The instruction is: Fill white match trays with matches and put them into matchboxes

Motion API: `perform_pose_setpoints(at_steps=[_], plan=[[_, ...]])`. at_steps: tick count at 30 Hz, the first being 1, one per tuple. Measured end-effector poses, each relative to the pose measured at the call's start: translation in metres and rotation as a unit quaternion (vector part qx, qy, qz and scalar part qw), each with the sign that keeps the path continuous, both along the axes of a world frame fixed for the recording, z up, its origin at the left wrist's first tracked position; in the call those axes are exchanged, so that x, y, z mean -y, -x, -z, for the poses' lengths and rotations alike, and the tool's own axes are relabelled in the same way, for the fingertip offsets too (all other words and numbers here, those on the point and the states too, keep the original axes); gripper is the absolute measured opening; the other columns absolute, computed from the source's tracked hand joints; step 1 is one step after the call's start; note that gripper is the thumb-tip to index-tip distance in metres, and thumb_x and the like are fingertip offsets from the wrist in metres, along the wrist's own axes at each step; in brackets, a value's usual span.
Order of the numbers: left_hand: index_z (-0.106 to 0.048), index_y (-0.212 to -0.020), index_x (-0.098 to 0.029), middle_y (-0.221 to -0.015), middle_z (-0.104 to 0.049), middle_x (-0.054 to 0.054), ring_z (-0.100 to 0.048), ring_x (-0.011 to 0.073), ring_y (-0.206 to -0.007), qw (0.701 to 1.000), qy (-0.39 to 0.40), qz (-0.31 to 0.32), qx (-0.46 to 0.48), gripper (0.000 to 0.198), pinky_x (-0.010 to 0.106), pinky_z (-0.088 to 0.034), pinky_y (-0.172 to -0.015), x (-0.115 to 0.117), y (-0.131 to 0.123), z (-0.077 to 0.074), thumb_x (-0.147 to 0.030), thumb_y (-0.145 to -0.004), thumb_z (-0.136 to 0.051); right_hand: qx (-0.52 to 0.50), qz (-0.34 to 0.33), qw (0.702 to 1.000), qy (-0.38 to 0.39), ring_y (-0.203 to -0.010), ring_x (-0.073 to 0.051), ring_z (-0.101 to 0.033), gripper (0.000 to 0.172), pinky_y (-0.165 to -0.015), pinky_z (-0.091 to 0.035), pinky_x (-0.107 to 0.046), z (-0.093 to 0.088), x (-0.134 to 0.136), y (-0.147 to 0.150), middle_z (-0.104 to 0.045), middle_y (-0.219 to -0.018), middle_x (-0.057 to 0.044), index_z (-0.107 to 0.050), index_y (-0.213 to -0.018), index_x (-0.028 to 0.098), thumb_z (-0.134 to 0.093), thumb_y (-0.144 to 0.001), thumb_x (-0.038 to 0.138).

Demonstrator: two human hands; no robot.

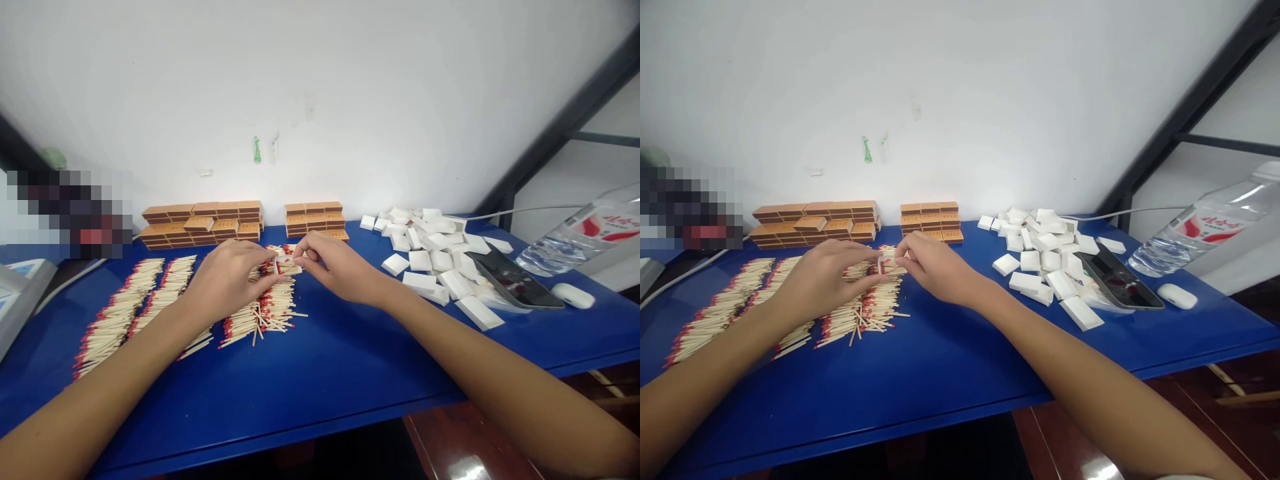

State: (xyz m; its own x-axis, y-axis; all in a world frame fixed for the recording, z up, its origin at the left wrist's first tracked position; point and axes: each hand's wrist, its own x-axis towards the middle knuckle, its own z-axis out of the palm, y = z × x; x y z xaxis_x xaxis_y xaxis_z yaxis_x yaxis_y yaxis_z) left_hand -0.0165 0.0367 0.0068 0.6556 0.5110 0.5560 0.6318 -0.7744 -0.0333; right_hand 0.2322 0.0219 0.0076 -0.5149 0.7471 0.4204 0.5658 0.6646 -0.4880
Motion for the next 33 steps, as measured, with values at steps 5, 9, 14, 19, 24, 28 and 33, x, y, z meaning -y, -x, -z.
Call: perform_pose_setpoints(at_steps=[5,9,14,19,24,28,33], plan=[[-0.076,-0.112,-0.019,-0.106,-0.080,0.010,-0.075,0.0292,-0.102,1.000,-0.010,0.024,0.003,0.034,0.041,-0.055,-0.090,0.004,-0.004,0.002,-0.048,-0.097,-0.069,0.027,0.022,0.999,-0.026,-0.085,-0.018,-0.054,0.010,-0.073,-0.037,-0.031,0.008,0.001,0.007,-0.062,-0.101,-0.007,-0.057,-0.102,0.019,-0.048,-0.104,0.022],[-0.076,-0.112,-0.019,-0.108,-0.080,0.010,-0.075,0.0290,-0.103,0.999,-0.016,0.032,0.009,0.033,0.042,-0.056,-0.091,0.005,-0.004,0.002,-0.047,-0.096,-0.070,0.049,0.023,0.998,-0.027,-0.083,-0.017,-0.054,0.012,-0.072,-0.037,-0.030,0.012,0.002,0.008,-0.060,-0.100,-0.006,-0.057,-0.099,0.020,-0.046,-0.104,0.020],[-0.075,-0.114,-0.019,-0.107,-0.080,0.009,-0.075,0.0278,-0.101,1.000,-0.014,0.014,0.006,0.037,0.042,-0.056,-0.092,0.003,-0.001,-0.001,-0.051,-0.097,-0.068,0.042,0.023,0.997,-0.064,-0.081,-0.017,-0.052,0.012,-0.072,-0.037,-0.030,0.007,-0.001,0.003,-0.060,-0.094,-0.005,-0.060,-0.101,0.018,-0.048,-0.104,0.021],[-0.076,-0.113,-0.018,-0.108,-0.080,0.010,-0.074,0.0290,-0.102,1.000,-0.019,-0.018,0.007,0.039,0.043,-0.055,-0.093,-0.005,0.008,-0.004,-0.051,-0.095,-0.070,0.052,0.059,0.994,-0.079,-0.078,-0.016,-0.051,0.010,-0.073,-0.036,-0.029,0.002,-0.012,-0.010,-0.060,-0.091,-0.005,-0.063,-0.096,0.017,-0.054,-0.099,0.016],[-0.076,-0.113,-0.015,-0.108,-0.080,0.012,-0.074,0.0310,-0.102,1.000,-0.017,-0.023,0.005,0.042,0.045,-0.056,-0.092,-0.007,0.010,-0.006,-0.052,-0.096,-0.068,0.130,0.052,0.990,-0.024,-0.081,-0.017,-0.053,0.009,-0.071,-0.034,-0.029,0.012,-0.020,-0.015,-0.060,-0.092,-0.006,-0.067,-0.095,0.017,-0.058,-0.097,0.016],[-0.076,-0.113,-0.014,-0.109,-0.080,0.013,-0.074,0.0313,-0.103,1.000,-0.014,-0.022,0.000,0.040,0.045,-0.055,-0.092,-0.004,0.009,-0.008,-0.050,-0.097,-0.067,0.152,0.044,0.987,0.017,-0.080,-0.017,-0.053,0.007,-0.070,-0.034,-0.029,0.020,-0.022,-0.012,-0.061,-0.090,-0.005,-0.067,-0.091,0.017,-0.062,-0.096,0.018],[-0.076,-0.114,-0.016,-0.108,-0.080,0.012,-0.074,0.0304,-0.103,1.000,-0.022,-0.020,-0.002,0.036,0.043,-0.055,-0.092,-0.003,0.008,-0.008,-0.046,-0.098,-0.067,0.149,0.032,0.988,0.009,-0.081,-0.018,-0.052,0.010,-0.071,-0.035,-0.029,0.025,-0.023,-0.009,-0.060,-0.091,-0.006,-0.069,-0.101,0.017,-0.061,-0.096,0.015]])
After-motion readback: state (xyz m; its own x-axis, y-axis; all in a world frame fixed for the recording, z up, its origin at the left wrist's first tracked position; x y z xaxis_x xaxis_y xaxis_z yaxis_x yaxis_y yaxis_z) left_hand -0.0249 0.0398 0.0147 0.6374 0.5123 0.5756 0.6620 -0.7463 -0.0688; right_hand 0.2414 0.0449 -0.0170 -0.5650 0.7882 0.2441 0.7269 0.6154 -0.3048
